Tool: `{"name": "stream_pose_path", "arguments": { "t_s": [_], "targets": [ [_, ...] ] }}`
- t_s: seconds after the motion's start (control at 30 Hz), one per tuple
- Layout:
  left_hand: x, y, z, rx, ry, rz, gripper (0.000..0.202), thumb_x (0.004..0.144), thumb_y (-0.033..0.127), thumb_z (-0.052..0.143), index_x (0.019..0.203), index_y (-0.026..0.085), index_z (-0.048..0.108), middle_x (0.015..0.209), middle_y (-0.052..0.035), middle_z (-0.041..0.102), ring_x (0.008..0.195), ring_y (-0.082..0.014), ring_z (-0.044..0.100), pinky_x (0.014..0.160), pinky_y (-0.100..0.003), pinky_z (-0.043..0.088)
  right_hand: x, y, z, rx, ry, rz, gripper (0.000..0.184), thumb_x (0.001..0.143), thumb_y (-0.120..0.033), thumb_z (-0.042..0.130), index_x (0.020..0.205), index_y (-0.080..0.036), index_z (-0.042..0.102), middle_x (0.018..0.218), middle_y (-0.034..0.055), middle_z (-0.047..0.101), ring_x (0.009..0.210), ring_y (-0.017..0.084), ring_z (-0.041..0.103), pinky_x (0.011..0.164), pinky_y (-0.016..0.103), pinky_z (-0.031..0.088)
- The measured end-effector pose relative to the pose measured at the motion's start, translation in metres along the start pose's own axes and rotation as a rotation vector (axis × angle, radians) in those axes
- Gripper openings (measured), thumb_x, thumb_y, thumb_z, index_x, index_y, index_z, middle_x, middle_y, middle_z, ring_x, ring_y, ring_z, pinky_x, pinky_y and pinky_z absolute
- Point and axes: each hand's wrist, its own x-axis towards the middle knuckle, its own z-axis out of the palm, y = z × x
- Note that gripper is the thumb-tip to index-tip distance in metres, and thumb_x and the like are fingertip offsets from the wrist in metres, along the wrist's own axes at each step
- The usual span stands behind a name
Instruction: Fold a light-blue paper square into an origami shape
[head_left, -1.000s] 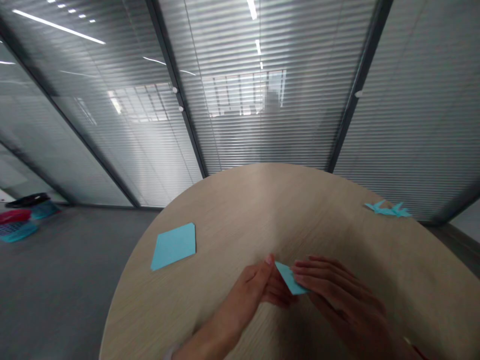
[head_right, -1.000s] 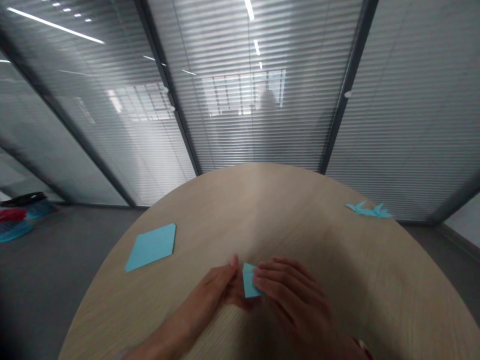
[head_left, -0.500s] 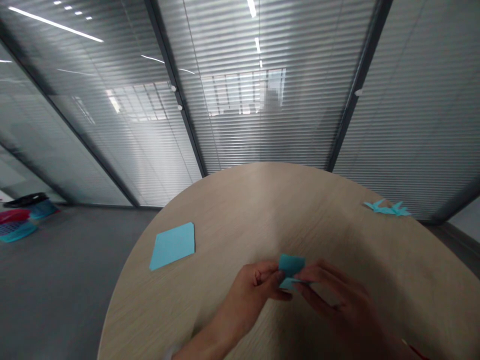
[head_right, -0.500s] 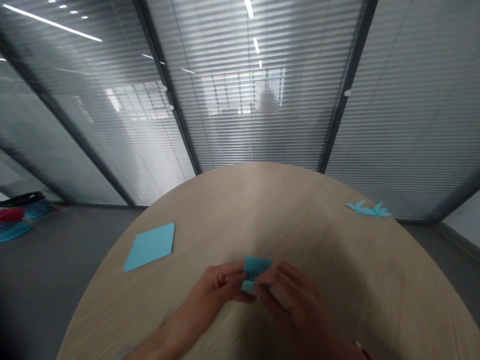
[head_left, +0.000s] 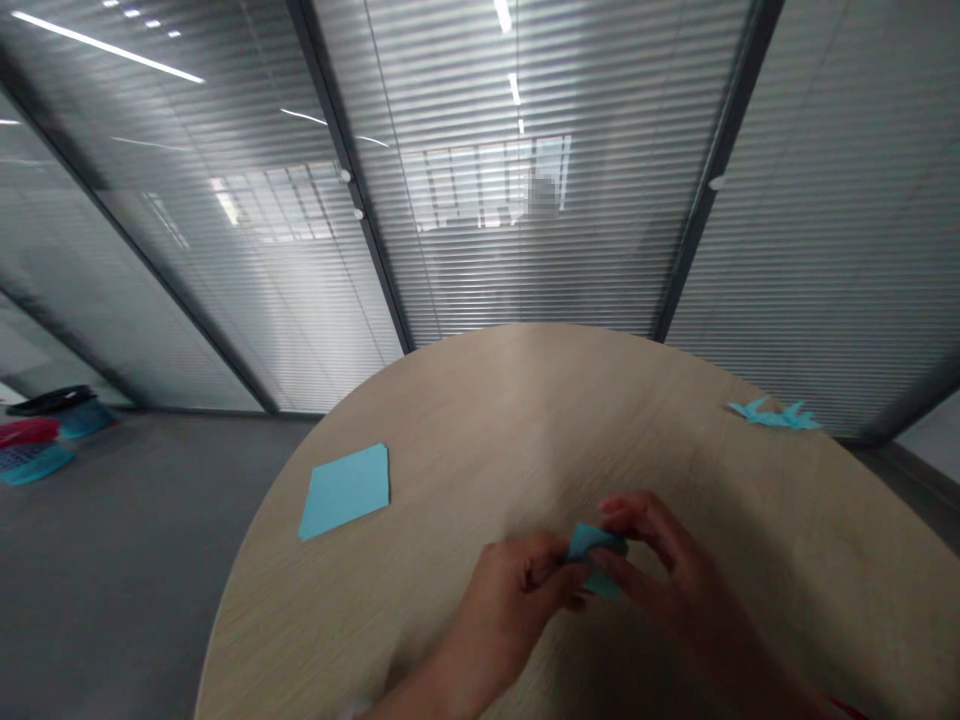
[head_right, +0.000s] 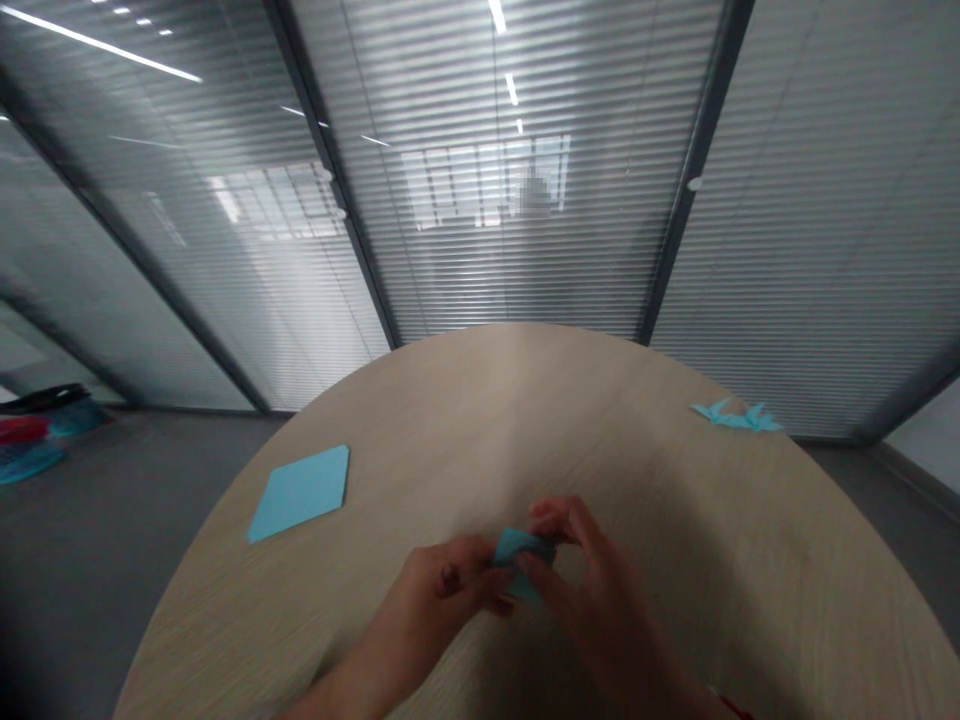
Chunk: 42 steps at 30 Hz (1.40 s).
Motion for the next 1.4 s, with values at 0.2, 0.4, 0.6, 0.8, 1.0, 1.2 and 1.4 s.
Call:
{"name": "stream_pose_path", "arguments": {
  "t_s": [0.2,0.4,0.6,0.8,1.0,1.2,1.4],
  "targets": [
    [-0.001,-0.001,-0.001,0.203,0.001,0.016,0.025,0.087,0.032,0.054,0.088,0.015,0.072,0.072,-0.0044,0.071,0.067,-0.0167,0.066,0.059,-0.023,0.046,0.003,-0.008,-0.003,-0.010,-0.080,-0.092,0.012,0.077,-0.031,0.062,0.073,-0.023,0.069,0.072,0.0007,0.069,0.071,0.018,0.066,0.068,0.027,0.051],
    [-0.004,0.003,-0.001,0.308,0.015,0.029,0.025,0.088,0.031,0.053,0.087,0.014,0.073,0.070,-0.0044,0.071,0.064,-0.0157,0.064,0.057,-0.022,0.042,0.003,-0.006,-0.005,-0.006,-0.121,-0.080,0.010,0.079,-0.029,0.064,0.075,-0.024,0.071,0.073,-0.0009,0.068,0.072,0.016,0.066,0.069,0.024,0.050],
    [-0.005,0.006,-0.002,0.367,0.005,0.081,0.026,0.090,0.031,0.051,0.090,0.015,0.073,0.071,-0.0041,0.071,0.063,-0.0158,0.063,0.057,-0.022,0.042,0.002,-0.005,-0.006,-0.001,-0.173,-0.107,0.010,0.082,-0.028,0.063,0.082,-0.023,0.072,0.079,0.0007,0.069,0.079,0.017,0.066,0.074,0.025,0.050],
    [-0.006,0.008,0.000,0.488,-0.011,0.146,0.027,0.091,0.026,0.050,0.092,0.012,0.074,0.070,-0.0060,0.071,0.061,-0.0162,0.061,0.055,-0.023,0.041,0.000,-0.009,-0.005,0.046,-0.165,-0.118,0.010,0.081,-0.028,0.064,0.079,-0.023,0.072,0.078,0.0015,0.070,0.078,0.018,0.067,0.072,0.025,0.051],
    [-0.005,0.003,-0.001,0.513,-0.001,0.176,0.021,0.089,0.020,0.053,0.090,0.013,0.073,0.074,-0.0056,0.072,0.063,-0.0151,0.063,0.057,-0.021,0.042,0.000,-0.006,-0.005,0.040,-0.158,-0.129,0.010,0.082,-0.027,0.065,0.075,-0.025,0.072,0.075,-0.0006,0.067,0.075,0.016,0.066,0.070,0.023,0.049],
    [-0.006,0.006,0.000,0.519,0.006,0.178,0.021,0.088,0.019,0.054,0.094,0.015,0.073,0.074,-0.0053,0.072,0.064,-0.0152,0.063,0.058,-0.022,0.042,0.000,-0.005,-0.006,0.054,-0.168,-0.111,0.009,0.082,-0.028,0.065,0.076,-0.026,0.072,0.076,-0.0015,0.069,0.077,0.015,0.066,0.070,0.021,0.050],
    [-0.005,0.007,-0.004,0.416,0.152,0.139,0.012,0.079,0.019,0.064,0.085,0.018,0.074,0.065,0.0005,0.066,0.061,-0.0139,0.058,0.057,-0.022,0.041,0.001,-0.006,-0.007,0.054,-0.072,-0.041,0.011,0.078,-0.034,0.066,0.074,-0.026,0.072,0.077,-0.0015,0.073,0.077,0.017,0.068,0.071,0.022,0.050]
  ]
}}
